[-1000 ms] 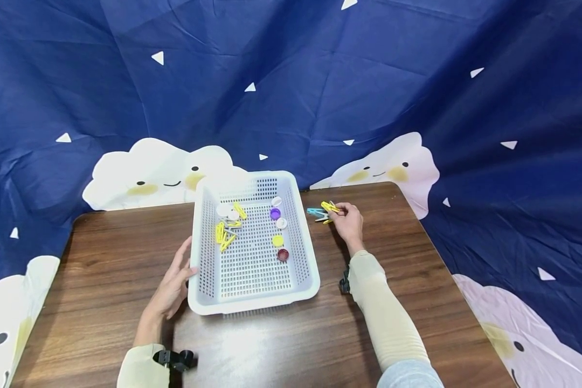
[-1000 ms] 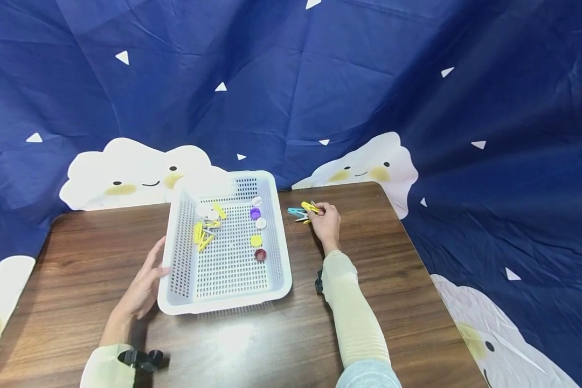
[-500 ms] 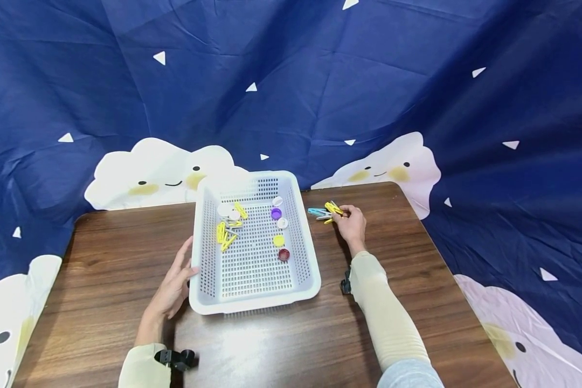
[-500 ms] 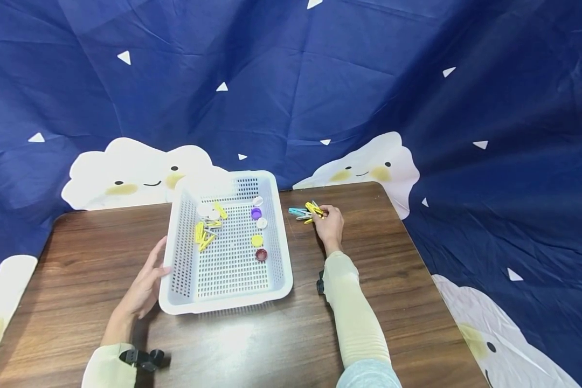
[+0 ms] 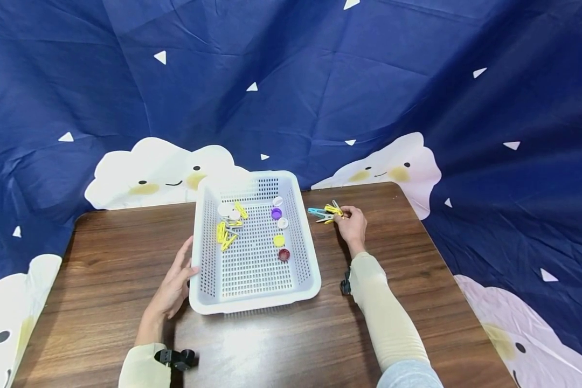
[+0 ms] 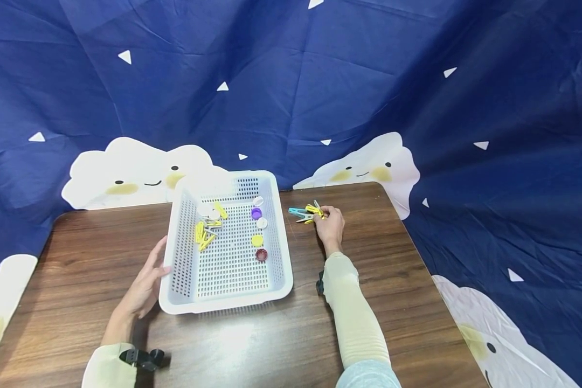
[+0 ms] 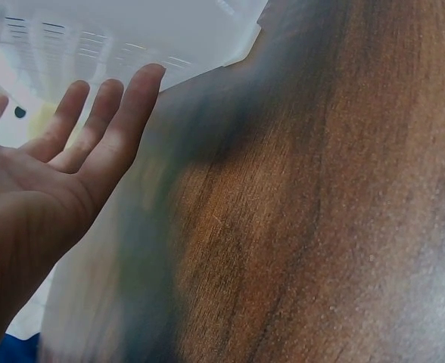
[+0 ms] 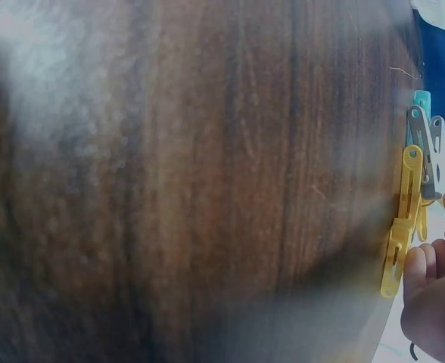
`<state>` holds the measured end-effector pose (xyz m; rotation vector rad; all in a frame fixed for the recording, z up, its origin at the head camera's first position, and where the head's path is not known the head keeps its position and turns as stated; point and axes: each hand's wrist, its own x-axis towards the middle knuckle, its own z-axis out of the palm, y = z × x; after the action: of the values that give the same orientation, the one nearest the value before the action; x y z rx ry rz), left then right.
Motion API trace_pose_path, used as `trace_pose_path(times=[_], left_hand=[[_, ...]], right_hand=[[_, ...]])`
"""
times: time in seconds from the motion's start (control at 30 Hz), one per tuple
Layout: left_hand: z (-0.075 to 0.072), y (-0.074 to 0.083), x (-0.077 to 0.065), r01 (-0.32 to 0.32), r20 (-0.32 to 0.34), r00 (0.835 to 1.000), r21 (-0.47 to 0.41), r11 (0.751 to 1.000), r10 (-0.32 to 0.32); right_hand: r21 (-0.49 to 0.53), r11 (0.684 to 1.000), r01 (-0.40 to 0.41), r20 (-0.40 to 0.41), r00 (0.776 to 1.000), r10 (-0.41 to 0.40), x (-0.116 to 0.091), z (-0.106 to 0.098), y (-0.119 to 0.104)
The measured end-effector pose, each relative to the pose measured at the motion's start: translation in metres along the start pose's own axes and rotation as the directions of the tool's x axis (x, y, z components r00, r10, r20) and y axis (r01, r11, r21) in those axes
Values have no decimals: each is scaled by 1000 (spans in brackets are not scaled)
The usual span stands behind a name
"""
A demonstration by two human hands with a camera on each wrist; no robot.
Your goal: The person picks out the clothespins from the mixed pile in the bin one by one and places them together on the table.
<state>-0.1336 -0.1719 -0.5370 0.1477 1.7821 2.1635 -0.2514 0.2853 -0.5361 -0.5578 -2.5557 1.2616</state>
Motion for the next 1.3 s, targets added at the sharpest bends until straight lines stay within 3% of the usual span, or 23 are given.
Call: trace_pose_path(times=[0.33, 0.7, 1.3], left_hand=[[2, 0, -1, 9, -11, 1000, 6, 1000, -9], [0, 1, -1, 8, 2, 1000, 2, 1000, -8], [1, 0, 0, 12, 0, 1000, 3, 1000, -12]], right_hand=[[28, 999, 37, -12, 999, -37, -1, 0, -2], [61, 993, 100, 31, 994, -102, -3, -4, -18], [90, 982, 166, 27, 985, -169, -4, -2, -42]])
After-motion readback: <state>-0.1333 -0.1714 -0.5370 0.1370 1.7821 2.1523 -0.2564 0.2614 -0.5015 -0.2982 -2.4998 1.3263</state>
